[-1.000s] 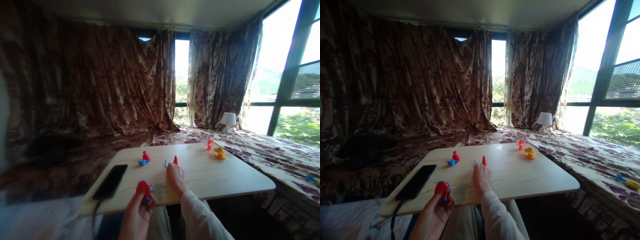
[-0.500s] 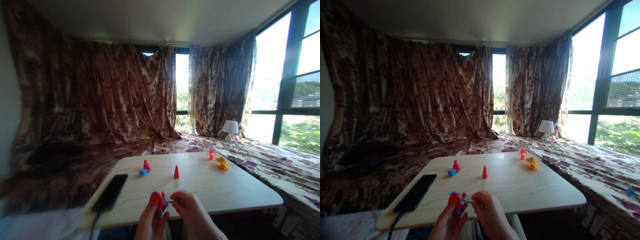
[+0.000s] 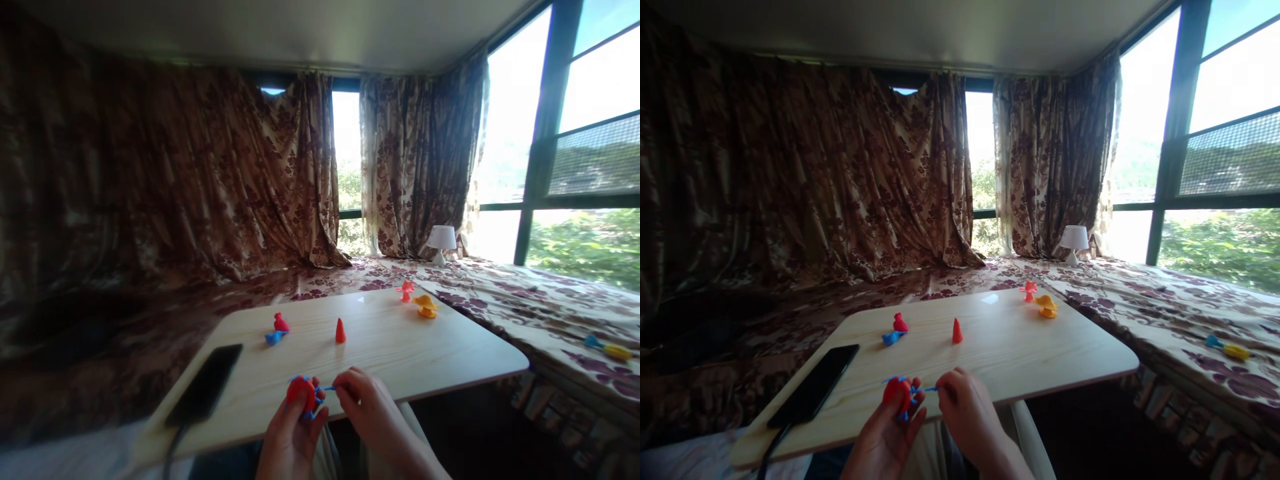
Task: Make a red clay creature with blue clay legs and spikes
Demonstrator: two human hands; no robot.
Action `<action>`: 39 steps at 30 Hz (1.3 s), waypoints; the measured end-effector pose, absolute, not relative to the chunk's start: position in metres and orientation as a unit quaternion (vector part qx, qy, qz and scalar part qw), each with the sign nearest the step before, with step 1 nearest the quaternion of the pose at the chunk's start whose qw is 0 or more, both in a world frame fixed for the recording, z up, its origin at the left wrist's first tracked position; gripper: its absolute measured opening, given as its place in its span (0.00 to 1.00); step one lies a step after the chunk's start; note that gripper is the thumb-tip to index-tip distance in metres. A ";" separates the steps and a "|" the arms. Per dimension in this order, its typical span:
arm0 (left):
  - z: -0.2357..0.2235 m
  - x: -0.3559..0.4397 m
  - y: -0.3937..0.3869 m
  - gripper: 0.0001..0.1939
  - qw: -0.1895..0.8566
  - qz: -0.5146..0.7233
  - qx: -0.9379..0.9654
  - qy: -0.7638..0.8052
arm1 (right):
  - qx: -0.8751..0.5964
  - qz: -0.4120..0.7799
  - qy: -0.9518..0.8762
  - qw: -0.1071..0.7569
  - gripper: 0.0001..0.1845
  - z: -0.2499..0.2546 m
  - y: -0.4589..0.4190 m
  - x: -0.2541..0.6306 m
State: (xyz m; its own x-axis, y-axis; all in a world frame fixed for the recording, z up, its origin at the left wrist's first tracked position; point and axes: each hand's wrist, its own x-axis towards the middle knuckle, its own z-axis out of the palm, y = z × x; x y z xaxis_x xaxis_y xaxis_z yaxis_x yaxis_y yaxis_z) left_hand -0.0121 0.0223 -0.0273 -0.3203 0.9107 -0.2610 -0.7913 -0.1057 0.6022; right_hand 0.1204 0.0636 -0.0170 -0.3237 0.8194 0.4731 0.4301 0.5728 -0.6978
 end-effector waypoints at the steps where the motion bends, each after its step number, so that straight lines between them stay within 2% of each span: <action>1: -0.027 -0.012 0.022 0.10 0.577 0.737 0.086 0.340 | -0.400 0.231 -0.777 0.428 0.10 -0.019 0.064 0.120; 4: -0.024 -0.011 0.021 0.11 0.578 0.737 0.085 0.339 | -0.412 0.251 -0.751 0.451 0.09 -0.026 0.068 0.118; 9: -0.009 -0.008 0.015 0.14 0.589 0.734 0.056 0.334 | -0.408 0.350 -0.687 0.488 0.10 -0.035 0.077 0.117; 16: -0.005 -0.010 0.013 0.16 0.595 0.735 0.038 0.323 | -0.381 0.520 -0.562 0.518 0.11 -0.027 0.078 0.119; 20: -0.008 -0.020 0.014 0.15 0.591 0.742 0.032 0.316 | -0.371 0.560 -0.508 0.539 0.12 -0.022 0.080 0.124; 25: -0.009 -0.037 0.046 0.12 0.544 0.744 0.116 0.371 | -0.386 0.555 -0.473 0.565 0.13 -0.023 0.092 0.141; 27: -0.009 -0.040 0.073 0.09 0.483 0.685 0.243 0.489 | -0.395 0.543 -0.474 0.570 0.13 -0.023 0.100 0.147; 31: -0.007 -0.045 0.121 0.02 0.464 0.602 0.309 0.572 | -0.418 0.508 -0.506 0.558 0.13 -0.026 0.118 0.156; 39: -0.001 -0.076 0.133 0.11 0.399 0.498 0.368 0.677 | -0.438 0.342 -0.640 0.531 0.11 -0.051 0.144 0.167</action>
State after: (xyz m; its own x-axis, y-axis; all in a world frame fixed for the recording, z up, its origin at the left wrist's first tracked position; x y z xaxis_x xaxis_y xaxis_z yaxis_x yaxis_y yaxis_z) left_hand -0.0764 0.1326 -0.0010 -0.4113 0.8947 -0.1743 0.1001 0.2344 0.9670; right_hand 0.1668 0.1440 -0.0512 -0.0540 0.9234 0.3801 0.1972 0.3830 -0.9025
